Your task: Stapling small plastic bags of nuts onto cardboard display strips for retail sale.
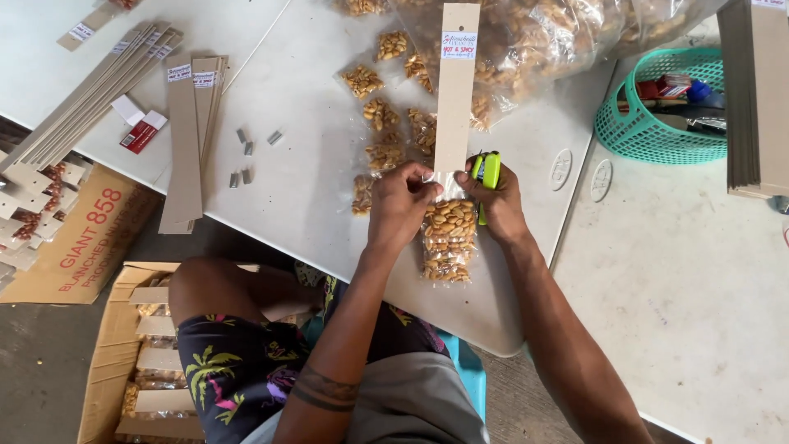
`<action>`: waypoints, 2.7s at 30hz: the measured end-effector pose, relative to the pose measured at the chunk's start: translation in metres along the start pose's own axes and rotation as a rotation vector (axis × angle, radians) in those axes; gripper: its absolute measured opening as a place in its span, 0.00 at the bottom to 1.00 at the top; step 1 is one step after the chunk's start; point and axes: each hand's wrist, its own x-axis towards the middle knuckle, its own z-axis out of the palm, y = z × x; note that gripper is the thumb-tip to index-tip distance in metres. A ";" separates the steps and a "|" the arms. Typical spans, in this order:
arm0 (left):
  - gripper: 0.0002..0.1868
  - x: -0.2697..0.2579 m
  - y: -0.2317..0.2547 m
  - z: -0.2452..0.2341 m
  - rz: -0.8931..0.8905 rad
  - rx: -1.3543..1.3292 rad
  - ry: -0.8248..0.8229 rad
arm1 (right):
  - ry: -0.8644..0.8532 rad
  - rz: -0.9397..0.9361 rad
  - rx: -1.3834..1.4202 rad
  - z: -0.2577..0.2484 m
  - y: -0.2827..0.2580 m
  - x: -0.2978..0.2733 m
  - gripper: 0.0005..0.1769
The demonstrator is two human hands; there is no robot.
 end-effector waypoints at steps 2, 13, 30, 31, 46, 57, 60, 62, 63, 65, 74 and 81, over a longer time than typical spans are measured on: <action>0.09 -0.002 0.001 0.000 0.015 -0.008 0.001 | 0.017 -0.004 0.001 0.004 -0.004 -0.001 0.13; 0.07 -0.004 0.001 0.004 0.049 -0.061 -0.002 | 0.320 0.101 0.191 0.018 -0.038 0.000 0.15; 0.07 -0.023 0.011 -0.001 0.212 -0.176 0.032 | 0.288 0.241 -0.062 0.023 -0.027 0.043 0.36; 0.07 -0.021 0.008 -0.004 0.210 -0.177 0.042 | 0.277 0.243 -0.063 0.021 -0.048 0.036 0.36; 0.45 -0.134 -0.063 -0.085 0.719 0.796 -0.335 | 0.139 0.096 -0.005 -0.027 -0.070 -0.012 0.19; 0.35 -0.126 -0.058 -0.088 0.838 0.473 -0.274 | 0.147 0.107 0.031 -0.003 -0.019 -0.006 0.25; 0.07 -0.139 -0.039 -0.091 0.936 0.416 -0.055 | 0.179 0.113 0.014 -0.011 -0.013 -0.005 0.22; 0.06 -0.132 -0.025 -0.083 0.729 0.245 -0.012 | 0.237 0.084 0.062 -0.003 -0.024 -0.006 0.22; 0.07 -0.132 -0.019 -0.079 0.505 0.083 0.039 | 0.280 0.063 0.110 0.001 -0.029 -0.008 0.22; 0.04 -0.104 0.003 -0.065 0.385 -0.116 -0.029 | 0.296 0.066 0.119 -0.002 -0.025 -0.008 0.20; 0.10 -0.004 0.019 0.020 0.156 -0.123 -0.047 | 0.228 -0.048 0.197 -0.002 -0.044 -0.014 0.20; 0.12 -0.003 0.016 0.032 0.091 -0.030 -0.039 | 0.219 -0.047 0.242 -0.020 -0.015 -0.011 0.20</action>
